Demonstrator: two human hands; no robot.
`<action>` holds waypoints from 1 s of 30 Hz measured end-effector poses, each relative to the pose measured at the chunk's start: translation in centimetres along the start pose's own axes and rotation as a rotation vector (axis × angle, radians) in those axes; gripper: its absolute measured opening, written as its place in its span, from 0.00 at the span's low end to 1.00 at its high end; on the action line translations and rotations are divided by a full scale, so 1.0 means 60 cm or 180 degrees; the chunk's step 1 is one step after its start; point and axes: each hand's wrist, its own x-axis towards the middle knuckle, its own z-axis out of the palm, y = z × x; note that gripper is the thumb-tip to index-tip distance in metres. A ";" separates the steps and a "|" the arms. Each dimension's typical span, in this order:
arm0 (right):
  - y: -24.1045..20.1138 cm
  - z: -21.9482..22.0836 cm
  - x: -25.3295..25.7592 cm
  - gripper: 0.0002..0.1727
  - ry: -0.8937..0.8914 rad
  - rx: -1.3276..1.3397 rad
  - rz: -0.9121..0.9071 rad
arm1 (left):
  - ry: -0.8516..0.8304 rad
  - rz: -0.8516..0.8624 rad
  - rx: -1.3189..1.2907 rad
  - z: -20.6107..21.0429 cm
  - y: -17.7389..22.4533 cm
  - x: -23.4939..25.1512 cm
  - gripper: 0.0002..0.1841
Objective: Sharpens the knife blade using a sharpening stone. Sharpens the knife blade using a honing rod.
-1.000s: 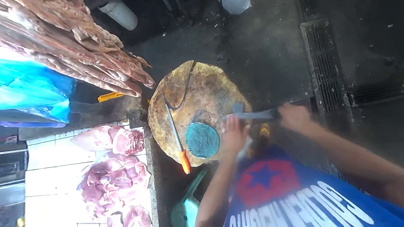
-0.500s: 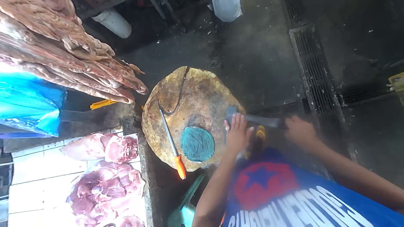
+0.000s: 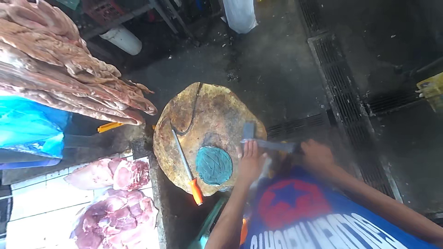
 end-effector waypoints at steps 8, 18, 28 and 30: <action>0.024 -0.029 -0.010 0.20 -0.0007 0.0036 0.0297 | 0.0207 0.0321 0.0060 -0.012 0.033 0.063 0.40; 0.109 -0.106 0.159 0.21 0.0584 -0.0533 -0.0630 | 0.0221 -0.0252 0.0015 -0.015 0.079 0.070 0.43; -0.129 -0.028 0.138 0.19 -0.0087 0.0223 -0.1473 | 0.0925 -0.1026 0.0295 -0.056 -0.084 -0.126 0.43; -0.059 -0.043 0.098 0.20 -0.0761 0.0637 -0.1226 | 0.0793 -0.0715 0.0200 -0.067 -0.033 -0.093 0.43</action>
